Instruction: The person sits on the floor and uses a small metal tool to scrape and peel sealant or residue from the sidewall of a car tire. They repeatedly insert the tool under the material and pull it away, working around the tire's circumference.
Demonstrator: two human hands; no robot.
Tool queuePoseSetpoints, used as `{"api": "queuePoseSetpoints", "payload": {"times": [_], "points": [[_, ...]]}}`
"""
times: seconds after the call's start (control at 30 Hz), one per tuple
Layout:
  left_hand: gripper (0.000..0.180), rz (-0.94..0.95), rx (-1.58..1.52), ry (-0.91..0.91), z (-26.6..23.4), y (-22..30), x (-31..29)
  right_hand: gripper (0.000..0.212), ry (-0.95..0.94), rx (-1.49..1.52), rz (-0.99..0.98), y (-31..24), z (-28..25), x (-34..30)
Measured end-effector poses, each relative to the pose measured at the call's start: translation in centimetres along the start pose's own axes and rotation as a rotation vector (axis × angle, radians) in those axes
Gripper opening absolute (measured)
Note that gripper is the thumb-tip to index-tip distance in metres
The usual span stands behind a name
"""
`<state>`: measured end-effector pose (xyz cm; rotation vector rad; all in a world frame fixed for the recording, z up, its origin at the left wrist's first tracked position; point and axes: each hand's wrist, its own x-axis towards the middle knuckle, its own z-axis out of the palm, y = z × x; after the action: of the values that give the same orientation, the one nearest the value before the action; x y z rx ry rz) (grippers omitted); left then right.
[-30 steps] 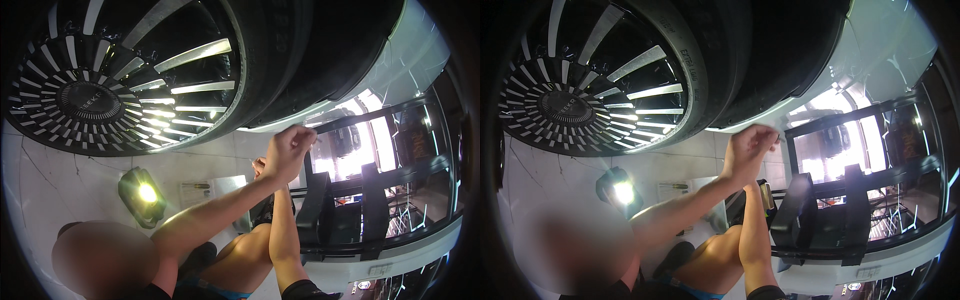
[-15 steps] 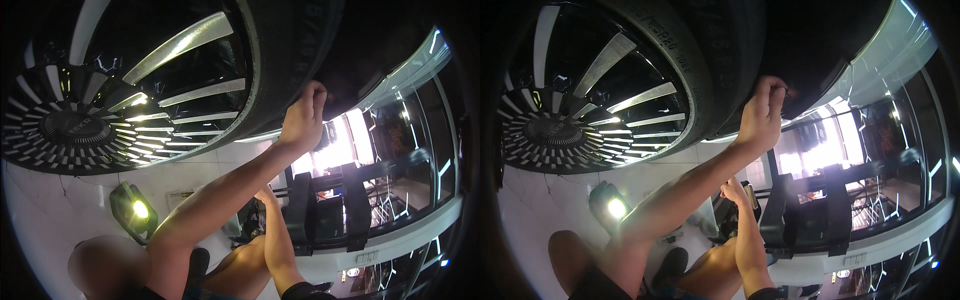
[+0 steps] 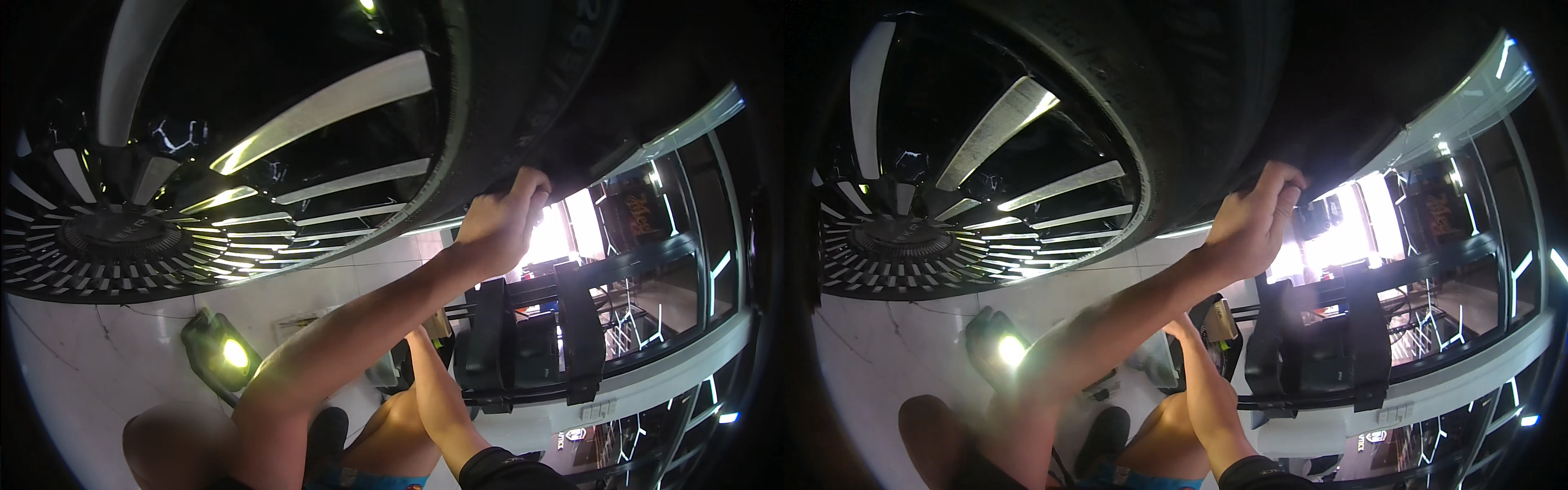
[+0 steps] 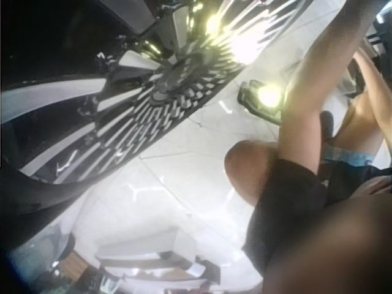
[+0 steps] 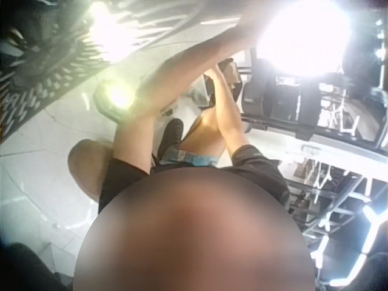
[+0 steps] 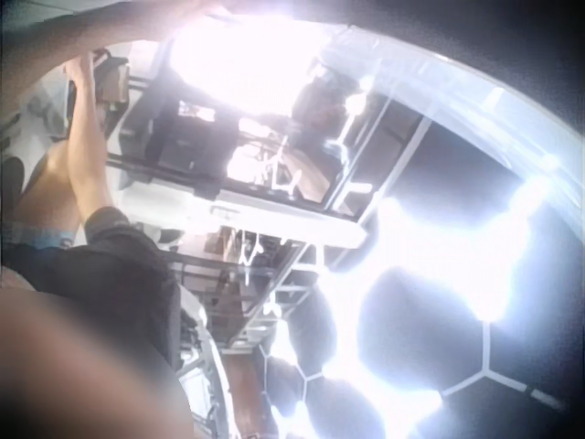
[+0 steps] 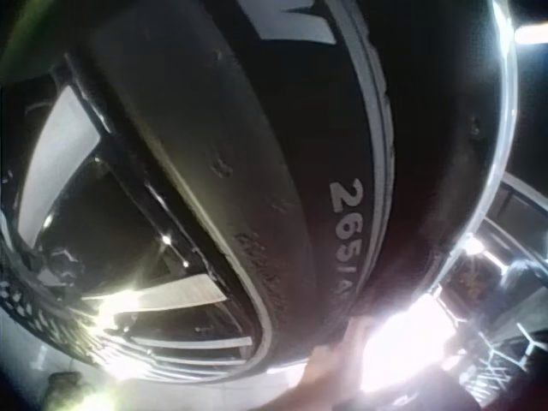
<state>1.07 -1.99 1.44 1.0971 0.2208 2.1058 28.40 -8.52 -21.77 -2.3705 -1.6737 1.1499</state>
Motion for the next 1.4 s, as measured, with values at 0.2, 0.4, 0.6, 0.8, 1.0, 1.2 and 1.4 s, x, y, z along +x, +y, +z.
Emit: {"api": "queuePoseSetpoints", "payload": {"times": [0.2, 0.4, 0.6, 0.8, 1.0, 1.2, 1.4], "points": [[0.013, -0.059, -0.013, -0.059, -0.7, 0.1, 1.0, 0.037, 0.014, 0.16, -0.164, 5.7, 8.7, -2.2], [0.008, -0.128, -0.156, 0.228, 1.3, 0.6, -0.4, 0.042, 0.277, -0.572, -0.614, 8.0, 11.3, -6.4], [0.012, -0.212, -0.223, 0.297, 4.0, 3.5, -8.5, 0.025, 0.067, -0.329, 0.075, 6.1, 11.3, -6.9], [0.008, -0.211, -0.308, 0.285, 4.2, 3.8, -6.7, 0.024, 0.069, -0.292, 0.094, 5.5, 11.0, -6.6], [0.008, -0.233, -0.152, 0.216, 2.1, 0.3, 2.4, 0.027, 0.018, -0.27, -0.233, 7.6, 11.2, -7.6], [0.008, -0.21, -0.067, 0.173, 1.8, -0.1, 4.7, 0.03, 0.231, -0.389, -0.489, 8.3, 11.9, -8.6], [0.009, -0.239, -0.115, 0.061, 1.7, 0.2, 4.7, 0.017, 0.192, -0.194, -0.295, 6.6, 12.1, -10.5]]}}
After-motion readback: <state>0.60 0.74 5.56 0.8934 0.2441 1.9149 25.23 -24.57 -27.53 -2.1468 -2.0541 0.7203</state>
